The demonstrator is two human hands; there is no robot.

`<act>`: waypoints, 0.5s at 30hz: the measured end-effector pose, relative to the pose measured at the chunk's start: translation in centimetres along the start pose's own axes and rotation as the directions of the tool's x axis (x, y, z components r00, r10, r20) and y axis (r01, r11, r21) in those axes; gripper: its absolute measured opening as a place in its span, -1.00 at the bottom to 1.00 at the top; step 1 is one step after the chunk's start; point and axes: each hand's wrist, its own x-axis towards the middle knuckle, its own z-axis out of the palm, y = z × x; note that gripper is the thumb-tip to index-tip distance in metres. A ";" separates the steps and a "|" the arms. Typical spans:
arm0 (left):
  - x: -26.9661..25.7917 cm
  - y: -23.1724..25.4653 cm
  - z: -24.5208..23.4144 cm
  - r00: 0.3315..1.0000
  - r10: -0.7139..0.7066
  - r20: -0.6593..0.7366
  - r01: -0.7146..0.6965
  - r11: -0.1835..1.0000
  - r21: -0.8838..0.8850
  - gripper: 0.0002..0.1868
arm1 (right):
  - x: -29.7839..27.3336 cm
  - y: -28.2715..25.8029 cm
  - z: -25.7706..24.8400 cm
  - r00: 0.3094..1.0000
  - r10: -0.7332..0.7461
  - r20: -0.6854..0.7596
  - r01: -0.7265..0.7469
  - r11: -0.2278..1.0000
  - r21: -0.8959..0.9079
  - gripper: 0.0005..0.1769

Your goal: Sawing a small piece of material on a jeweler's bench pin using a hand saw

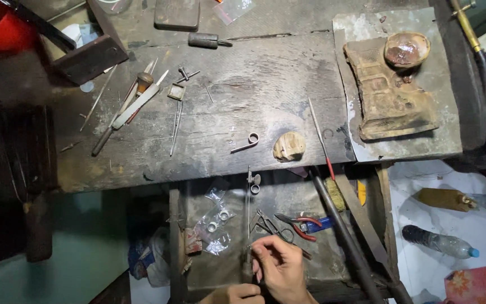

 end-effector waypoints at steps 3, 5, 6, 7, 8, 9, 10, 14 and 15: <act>-0.1 -0.8 0.9 0.993 0.022 0.117 -0.040 0.987 0.158 -0.63 | 0.4 -0.2 -0.4 0.997 -0.018 0.071 0.025 0.995 -0.096 -0.75; 2.1 -0.9 -0.6 0.979 0.123 -0.161 -0.059 0.933 0.355 -0.42 | 0.8 -1.6 -0.6 0.992 -0.066 0.110 0.084 0.982 -0.169 -0.76; 1.8 -0.6 -0.6 0.979 0.120 -0.164 -0.056 0.935 0.351 -0.42 | 0.9 -1.8 -0.6 0.992 -0.061 0.112 0.080 0.982 -0.171 -0.76; 1.5 -0.3 -0.6 0.992 0.059 -0.111 -0.019 0.944 0.330 -0.49 | 1.0 -2.0 -0.7 0.985 -0.090 0.149 0.121 0.969 -0.216 -0.73; 1.1 -0.2 -0.7 0.999 0.000 -0.054 0.017 0.949 0.314 -0.56 | 1.2 -2.2 -0.7 0.975 -0.120 0.188 0.166 0.952 -0.256 -0.69; -0.3 -0.4 1.5 0.998 -0.003 -0.055 0.020 0.950 0.312 -0.56 | 1.3 -1.9 -0.7 0.975 -0.117 0.190 0.164 0.953 -0.256 -0.69; -1.8 -0.5 3.6 0.999 -0.017 0.028 0.006 0.927 0.376 -0.63 | 1.3 -1.5 -0.6 0.971 -0.148 0.190 0.197 0.941 -0.276 -0.67; -5.8 -1.3 11.0 0.964 0.044 0.261 -0.263 0.055 0.963 -0.76 | 1.0 0.7 -0.3 0.963 -0.233 0.134 0.265 0.904 -0.334 -0.59; -6.1 -1.0 11.6 0.963 0.047 0.266 -0.269 0.059 0.961 -0.76 | 0.9 0.6 -0.3 0.965 -0.229 0.128 0.260 0.907 -0.332 -0.59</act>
